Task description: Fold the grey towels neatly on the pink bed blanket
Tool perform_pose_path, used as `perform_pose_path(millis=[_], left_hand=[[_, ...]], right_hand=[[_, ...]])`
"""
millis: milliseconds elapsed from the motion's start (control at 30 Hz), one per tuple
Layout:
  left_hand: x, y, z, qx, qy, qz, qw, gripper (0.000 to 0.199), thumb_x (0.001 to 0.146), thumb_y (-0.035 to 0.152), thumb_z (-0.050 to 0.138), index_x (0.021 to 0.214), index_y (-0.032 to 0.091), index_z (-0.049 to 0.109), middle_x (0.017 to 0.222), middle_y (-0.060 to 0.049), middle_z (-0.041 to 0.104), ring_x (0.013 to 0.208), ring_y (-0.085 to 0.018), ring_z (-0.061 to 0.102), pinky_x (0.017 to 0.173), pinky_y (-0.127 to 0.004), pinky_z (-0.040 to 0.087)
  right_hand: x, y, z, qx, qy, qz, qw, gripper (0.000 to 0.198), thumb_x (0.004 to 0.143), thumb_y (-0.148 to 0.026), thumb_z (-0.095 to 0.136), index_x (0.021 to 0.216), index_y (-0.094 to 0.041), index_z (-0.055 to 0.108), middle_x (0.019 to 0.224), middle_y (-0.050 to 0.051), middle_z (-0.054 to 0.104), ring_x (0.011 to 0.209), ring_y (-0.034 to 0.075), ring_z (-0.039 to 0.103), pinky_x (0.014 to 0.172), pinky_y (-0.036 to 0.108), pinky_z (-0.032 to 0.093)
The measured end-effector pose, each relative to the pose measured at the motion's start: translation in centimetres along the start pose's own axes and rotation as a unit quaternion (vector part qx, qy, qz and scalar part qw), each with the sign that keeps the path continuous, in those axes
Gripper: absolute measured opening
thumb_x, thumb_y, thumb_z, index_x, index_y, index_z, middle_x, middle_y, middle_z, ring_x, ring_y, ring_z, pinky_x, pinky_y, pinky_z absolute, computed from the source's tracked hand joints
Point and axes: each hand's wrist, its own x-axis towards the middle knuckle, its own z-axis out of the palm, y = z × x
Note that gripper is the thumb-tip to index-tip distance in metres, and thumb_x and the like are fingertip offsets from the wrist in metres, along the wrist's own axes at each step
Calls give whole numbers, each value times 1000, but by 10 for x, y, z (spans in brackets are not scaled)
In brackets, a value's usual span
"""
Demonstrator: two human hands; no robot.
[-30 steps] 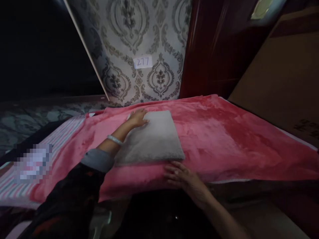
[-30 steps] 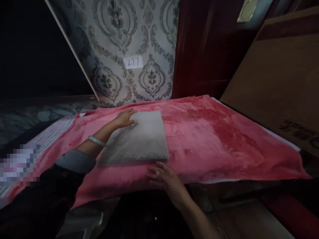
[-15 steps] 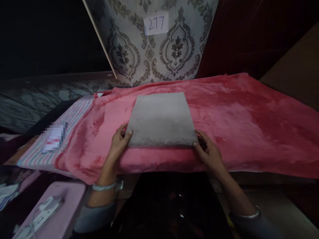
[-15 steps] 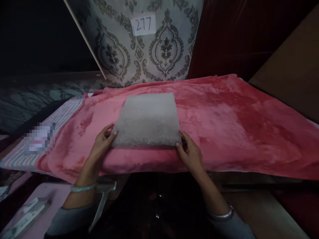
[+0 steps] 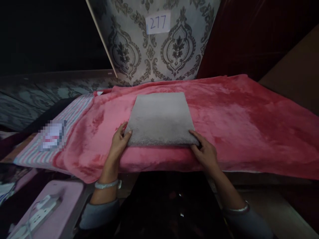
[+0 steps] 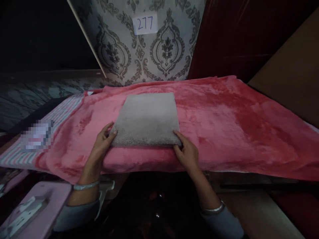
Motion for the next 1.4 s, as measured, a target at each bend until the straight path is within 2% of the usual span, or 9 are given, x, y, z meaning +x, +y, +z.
perform_pose_path(millis=[200, 500, 700, 833, 933, 1167, 1233, 1300, 1400], left_hand=[[1, 2, 3, 40, 42, 30, 998, 61, 82, 36, 59, 140, 17, 51, 119, -11, 69, 105, -25, 67, 90, -39, 55], [-1, -3, 7, 130, 109, 89, 982, 55, 82, 27, 54, 136, 18, 53, 126, -9, 67, 99, -21, 66, 89, -35, 53], [2, -14, 6, 123, 117, 120, 978, 47, 81, 26, 58, 127, 19, 61, 121, -7, 70, 106, -22, 65, 92, -36, 53], [3, -18, 6, 104, 89, 108, 985, 53, 77, 32, 67, 129, 20, 61, 114, -7, 71, 108, -25, 65, 92, -38, 55], [3, -17, 6, 83, 80, 107, 988, 57, 77, 30, 67, 132, 20, 58, 119, -7, 69, 112, -25, 64, 97, -39, 53], [-1, -10, 5, 52, 94, 127, 986, 52, 79, 22, 60, 130, 20, 58, 133, -8, 62, 123, -23, 58, 108, -39, 45], [-2, -9, 5, 72, 96, 120, 986, 51, 78, 22, 60, 129, 19, 59, 129, -8, 64, 122, -24, 58, 108, -40, 46], [-2, -10, 6, 96, 102, 114, 984, 50, 77, 21, 60, 128, 19, 60, 124, -8, 66, 123, -25, 58, 106, -42, 47], [-3, -10, 7, 120, 113, 110, 980, 50, 76, 22, 60, 126, 20, 61, 118, -7, 68, 124, -27, 57, 104, -43, 49]], right_hand=[[-2, 1, 1, -14, 1, -4, 1000, 57, 77, -28, 48, 131, -24, 65, 123, 5, 69, 70, 22, 63, 75, 43, 55], [-3, -3, -1, 22, 18, 31, 999, 53, 75, -32, 49, 122, -23, 71, 112, 5, 73, 48, 14, 48, 58, 34, 50], [-3, 1, -1, 29, 17, 57, 998, 58, 76, -33, 49, 130, -21, 65, 109, 5, 72, 51, 13, 49, 56, 31, 47], [-4, -2, 5, 2, 18, 62, 998, 68, 78, -37, 54, 143, -18, 53, 103, 8, 71, 51, 15, 49, 55, 31, 45], [-4, -9, 12, -19, 22, 62, 998, 70, 78, -34, 54, 145, -19, 50, 96, 8, 71, 53, 17, 52, 56, 32, 45], [4, -12, 5, 76, 12, -24, 997, 64, 72, -23, 46, 135, -16, 54, 125, 10, 63, 92, 21, 63, 76, 31, 52], [2, -11, 2, 56, -5, -13, 998, 62, 71, -22, 47, 132, -17, 56, 112, 8, 67, 75, 19, 62, 68, 30, 51], [-2, -10, 1, 14, -20, 21, 999, 63, 73, -24, 50, 135, -19, 55, 91, 4, 68, 54, 15, 53, 55, 29, 46], [-8, -13, 5, -17, -2, 48, 999, 67, 77, -29, 52, 143, -20, 48, 85, 3, 68, 47, 14, 47, 51, 29, 43]])
